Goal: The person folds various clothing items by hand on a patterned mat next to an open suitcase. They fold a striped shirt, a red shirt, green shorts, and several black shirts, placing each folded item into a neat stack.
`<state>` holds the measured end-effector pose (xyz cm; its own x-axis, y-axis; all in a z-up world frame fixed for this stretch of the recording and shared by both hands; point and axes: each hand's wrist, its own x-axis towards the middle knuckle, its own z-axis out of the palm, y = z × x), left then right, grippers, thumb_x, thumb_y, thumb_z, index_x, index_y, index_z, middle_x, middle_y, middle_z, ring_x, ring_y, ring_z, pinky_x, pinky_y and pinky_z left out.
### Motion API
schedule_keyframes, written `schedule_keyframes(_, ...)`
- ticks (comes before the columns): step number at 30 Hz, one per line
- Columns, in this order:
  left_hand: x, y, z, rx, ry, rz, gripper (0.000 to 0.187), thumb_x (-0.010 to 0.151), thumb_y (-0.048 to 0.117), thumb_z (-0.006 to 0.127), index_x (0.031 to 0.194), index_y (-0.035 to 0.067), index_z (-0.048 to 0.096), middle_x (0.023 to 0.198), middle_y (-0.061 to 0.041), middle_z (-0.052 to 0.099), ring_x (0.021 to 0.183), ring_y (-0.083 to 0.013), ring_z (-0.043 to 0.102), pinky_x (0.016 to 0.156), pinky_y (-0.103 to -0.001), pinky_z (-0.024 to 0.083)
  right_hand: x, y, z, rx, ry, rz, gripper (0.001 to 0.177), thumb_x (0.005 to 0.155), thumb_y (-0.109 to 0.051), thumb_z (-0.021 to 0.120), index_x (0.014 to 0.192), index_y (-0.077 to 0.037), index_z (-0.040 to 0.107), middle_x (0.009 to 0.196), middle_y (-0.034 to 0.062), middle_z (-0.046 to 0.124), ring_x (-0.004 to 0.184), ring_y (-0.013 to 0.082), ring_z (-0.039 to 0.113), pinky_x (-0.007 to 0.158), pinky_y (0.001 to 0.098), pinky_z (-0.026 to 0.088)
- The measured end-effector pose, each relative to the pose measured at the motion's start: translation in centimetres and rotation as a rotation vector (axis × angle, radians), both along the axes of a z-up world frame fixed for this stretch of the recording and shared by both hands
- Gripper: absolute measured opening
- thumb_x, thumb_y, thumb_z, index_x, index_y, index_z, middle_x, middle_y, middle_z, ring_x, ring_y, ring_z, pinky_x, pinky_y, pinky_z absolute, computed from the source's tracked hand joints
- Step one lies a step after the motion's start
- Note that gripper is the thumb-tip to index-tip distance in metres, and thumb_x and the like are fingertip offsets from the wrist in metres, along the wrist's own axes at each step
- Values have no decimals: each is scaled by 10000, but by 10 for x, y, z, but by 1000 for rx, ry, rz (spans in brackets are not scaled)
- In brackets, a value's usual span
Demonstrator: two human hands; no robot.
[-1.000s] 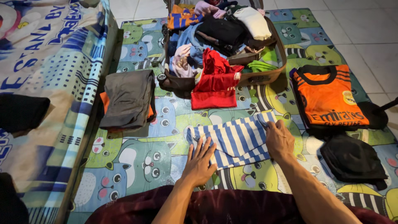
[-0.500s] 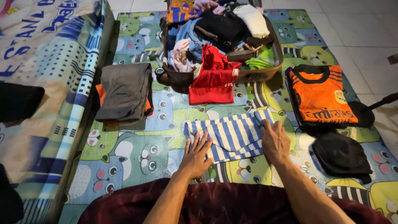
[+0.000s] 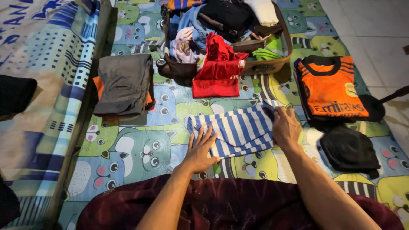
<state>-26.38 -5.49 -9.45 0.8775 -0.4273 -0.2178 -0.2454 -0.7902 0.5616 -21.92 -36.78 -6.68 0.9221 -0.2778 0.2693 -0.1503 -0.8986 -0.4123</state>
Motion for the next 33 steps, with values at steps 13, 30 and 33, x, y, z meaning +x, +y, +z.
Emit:
schedule_keyframes(13, 31, 16, -45, -1447, 735, 872, 583, 953, 453, 544, 1329, 12, 605, 1160, -121, 745, 1002, -216, 724, 876, -343, 550, -22, 171, 39, 385, 28, 420, 430, 922, -348, 655, 1233, -52, 667, 1087, 211, 682, 961, 363, 675, 834, 450, 537)
schedule_keyframes(30, 30, -16, -51, -714, -79, 801, 537, 770, 64, 736, 1279, 13, 574, 1142, -197, 693, 1041, -315, 706, 870, -392, 565, -41, 88, -5, 194, -6, 330, 714, 824, -440, 775, 1398, -70, 567, 1343, 218, 514, 1256, 405, 509, 1060, 479, 423)
schedule_keyframes(33, 28, -11, -40, -654, -154, 799, 507, 784, 84, 716, 1270, 17, 583, 1115, -201, 731, 1013, -329, 725, 881, -395, 563, -42, 82, -1, 264, 202, 397, 979, 715, -553, 831, 1498, -114, 442, 1476, 245, 396, 1346, 417, 433, 1114, 489, 383)
